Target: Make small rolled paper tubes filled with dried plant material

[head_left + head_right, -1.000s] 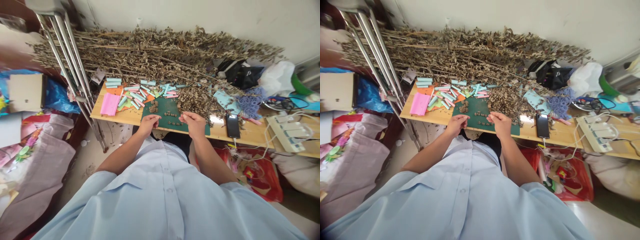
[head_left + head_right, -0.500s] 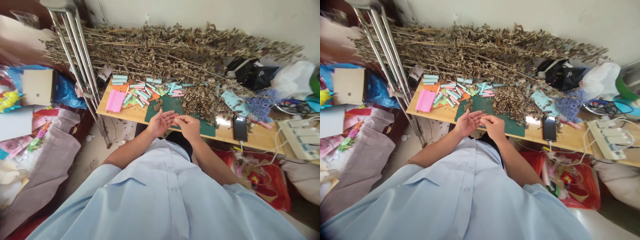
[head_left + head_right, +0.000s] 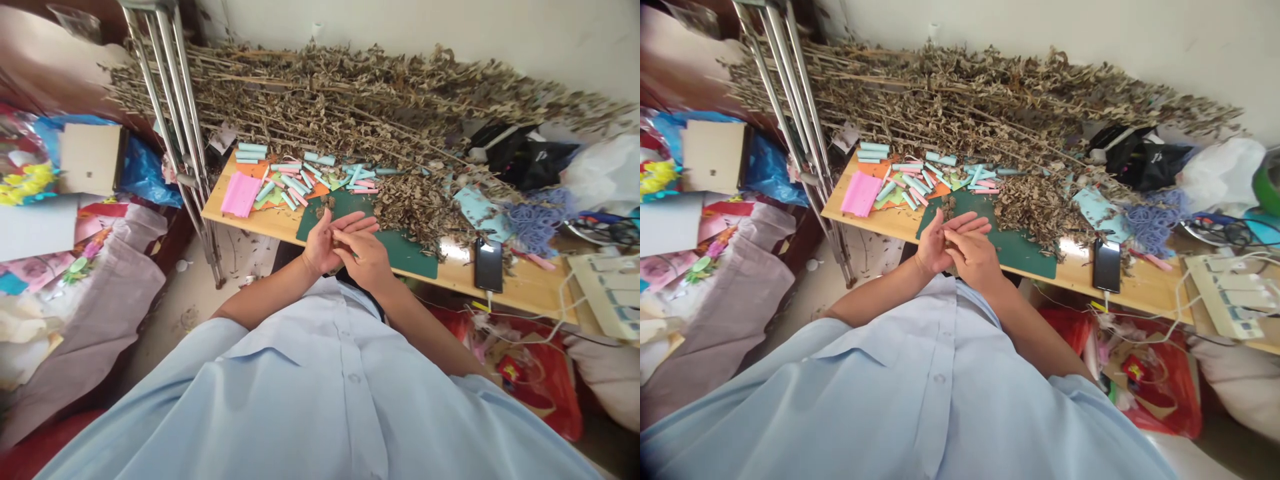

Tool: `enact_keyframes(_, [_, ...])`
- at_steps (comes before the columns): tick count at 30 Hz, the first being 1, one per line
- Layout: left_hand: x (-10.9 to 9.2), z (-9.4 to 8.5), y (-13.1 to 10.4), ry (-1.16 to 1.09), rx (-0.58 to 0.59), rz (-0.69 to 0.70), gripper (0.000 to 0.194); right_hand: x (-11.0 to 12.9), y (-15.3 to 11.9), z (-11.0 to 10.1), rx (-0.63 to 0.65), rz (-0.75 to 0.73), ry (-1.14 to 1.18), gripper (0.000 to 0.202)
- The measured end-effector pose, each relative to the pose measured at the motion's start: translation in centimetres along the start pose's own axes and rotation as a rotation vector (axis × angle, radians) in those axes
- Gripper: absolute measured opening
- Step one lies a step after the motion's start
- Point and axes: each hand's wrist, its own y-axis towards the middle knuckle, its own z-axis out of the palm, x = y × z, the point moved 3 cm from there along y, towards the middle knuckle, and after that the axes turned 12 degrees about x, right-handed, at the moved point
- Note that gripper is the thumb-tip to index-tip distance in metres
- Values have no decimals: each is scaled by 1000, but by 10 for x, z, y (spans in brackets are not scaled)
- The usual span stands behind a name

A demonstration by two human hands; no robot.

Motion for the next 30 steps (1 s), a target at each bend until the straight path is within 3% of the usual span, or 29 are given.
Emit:
enact_keyframes(9, [1, -5, 0, 1, -2, -3, 70, -4, -1, -11, 7, 48, 36, 32])
enact_keyframes(30, [8, -10, -4, -1, -15, -13, 66, -8, -3, 7, 95, -33, -44, 27])
